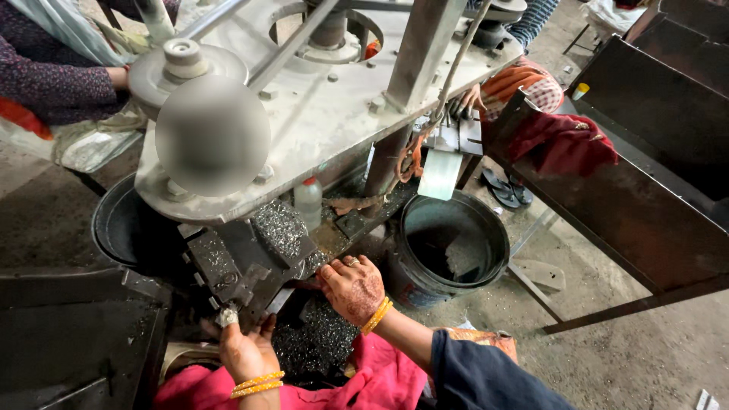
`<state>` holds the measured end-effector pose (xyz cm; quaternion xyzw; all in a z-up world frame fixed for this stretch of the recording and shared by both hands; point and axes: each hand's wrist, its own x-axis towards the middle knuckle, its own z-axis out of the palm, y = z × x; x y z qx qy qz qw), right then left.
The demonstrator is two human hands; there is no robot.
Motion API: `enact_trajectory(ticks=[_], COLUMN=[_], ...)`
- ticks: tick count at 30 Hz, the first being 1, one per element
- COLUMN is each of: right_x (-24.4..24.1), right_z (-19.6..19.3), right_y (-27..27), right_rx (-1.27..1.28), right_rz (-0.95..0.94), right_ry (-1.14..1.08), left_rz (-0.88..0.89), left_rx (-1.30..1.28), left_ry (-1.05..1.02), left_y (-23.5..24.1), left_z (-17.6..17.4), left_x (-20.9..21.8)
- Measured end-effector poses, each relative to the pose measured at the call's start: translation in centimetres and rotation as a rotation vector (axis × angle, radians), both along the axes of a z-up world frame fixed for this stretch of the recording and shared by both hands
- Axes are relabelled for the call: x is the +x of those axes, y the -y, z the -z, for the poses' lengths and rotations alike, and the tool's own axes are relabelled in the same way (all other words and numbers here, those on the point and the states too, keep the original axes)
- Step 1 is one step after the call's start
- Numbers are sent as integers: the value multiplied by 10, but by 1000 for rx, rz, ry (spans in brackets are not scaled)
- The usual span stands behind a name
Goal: The person takes metal hinge plates from a tray, places them into a machine fixture, and operates the machine press lever by hand.
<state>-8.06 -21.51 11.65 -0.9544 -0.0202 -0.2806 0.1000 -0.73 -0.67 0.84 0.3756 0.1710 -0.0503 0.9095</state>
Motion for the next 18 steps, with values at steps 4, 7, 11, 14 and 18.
enact_trajectory(ticks=[4, 7, 11, 14, 18], right_x=[-1, -1, -1, -1, 0], right_z=[-2, -3, -5, -5, -3], right_y=[0, -1, -2, -2, -2], right_rx=[5, -1, -10, -4, -8], right_rz=[1, 5, 9, 14, 12], right_ry=[6, 16, 24, 23, 20], left_rz=[21, 37, 25, 25, 11], left_rx=[8, 9, 29, 29, 14], left_ry=[52, 69, 40, 127, 149], left_y=[-1, -2, -2, -3, -3], left_z=[0, -1, -6, -6, -1], left_x=[-2, -3, -2, -2, 0])
